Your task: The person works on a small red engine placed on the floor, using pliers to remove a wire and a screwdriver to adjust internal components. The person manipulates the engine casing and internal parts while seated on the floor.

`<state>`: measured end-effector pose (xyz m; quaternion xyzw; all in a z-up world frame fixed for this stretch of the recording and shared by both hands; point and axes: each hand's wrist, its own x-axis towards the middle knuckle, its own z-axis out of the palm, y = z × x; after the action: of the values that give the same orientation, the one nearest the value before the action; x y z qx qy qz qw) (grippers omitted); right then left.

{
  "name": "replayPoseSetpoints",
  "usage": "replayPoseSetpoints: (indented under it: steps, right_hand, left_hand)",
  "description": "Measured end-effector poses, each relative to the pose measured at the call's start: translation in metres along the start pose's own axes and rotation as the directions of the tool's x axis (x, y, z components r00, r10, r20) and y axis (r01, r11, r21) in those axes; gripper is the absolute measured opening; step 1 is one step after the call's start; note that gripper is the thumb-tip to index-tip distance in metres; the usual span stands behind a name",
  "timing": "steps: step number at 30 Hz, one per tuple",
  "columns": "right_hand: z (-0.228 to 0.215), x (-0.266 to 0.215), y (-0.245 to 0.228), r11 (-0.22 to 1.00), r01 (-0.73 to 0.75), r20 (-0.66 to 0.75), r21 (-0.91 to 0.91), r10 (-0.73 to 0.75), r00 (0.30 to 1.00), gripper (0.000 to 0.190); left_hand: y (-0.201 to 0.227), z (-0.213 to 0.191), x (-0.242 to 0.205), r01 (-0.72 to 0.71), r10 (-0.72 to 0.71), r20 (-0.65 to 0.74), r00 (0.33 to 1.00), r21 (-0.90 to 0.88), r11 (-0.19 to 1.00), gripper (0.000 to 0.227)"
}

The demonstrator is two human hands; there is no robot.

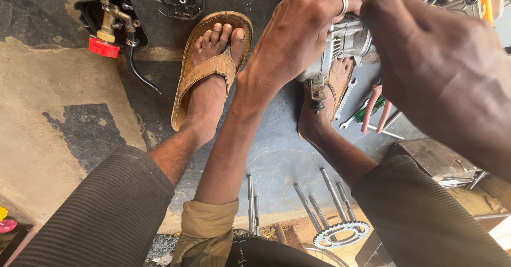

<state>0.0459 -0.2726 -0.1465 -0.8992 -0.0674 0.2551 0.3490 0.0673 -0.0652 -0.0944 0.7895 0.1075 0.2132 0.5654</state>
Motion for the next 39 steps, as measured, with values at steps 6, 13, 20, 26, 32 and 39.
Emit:
replayPoseSetpoints:
  steps: [6, 13, 20, 26, 32, 39]
  right_hand:
    - [-0.003, 0.0, -0.023, 0.999, 0.041, 0.023, 0.008, -0.042, 0.999, 0.052]
    - [-0.007, -0.003, -0.041, 0.986, 0.071, 0.043, -0.152, -0.065, 0.997, 0.05]
    - [-0.007, -0.007, -0.019, 0.986, 0.09, 0.071, -0.141, -0.081, 0.994, 0.05]
    - [-0.005, -0.005, -0.018, 1.0, 0.003, 0.057, 0.015, -0.004, 0.998, 0.058]
    - [-0.004, -0.006, -0.026, 0.997, -0.011, 0.028, 0.08, 0.009, 1.0, 0.061]
    - [-0.003, -0.005, -0.028, 0.982, -0.051, 0.016, 0.182, 0.049, 0.999, 0.064]
  left_hand:
    - [-0.005, 0.003, -0.001, 0.014, -0.014, -0.016, 1.0, 0.014, 1.0, 0.032]
    - [-0.005, 0.004, -0.004, 0.053, -0.054, -0.008, 0.999, -0.055, 0.997, 0.033]
    - [-0.004, 0.006, -0.004, -0.001, 0.0, -0.052, 0.999, -0.034, 0.999, 0.032]
    - [-0.003, 0.004, -0.006, 0.025, -0.027, -0.045, 0.999, -0.039, 0.999, 0.031]
    - [0.002, 0.007, -0.005, 0.049, -0.049, -0.079, 0.996, -0.003, 0.999, 0.032]
    - [0.006, 0.004, -0.003, 0.053, -0.053, -0.069, 0.996, -0.004, 0.999, 0.031]
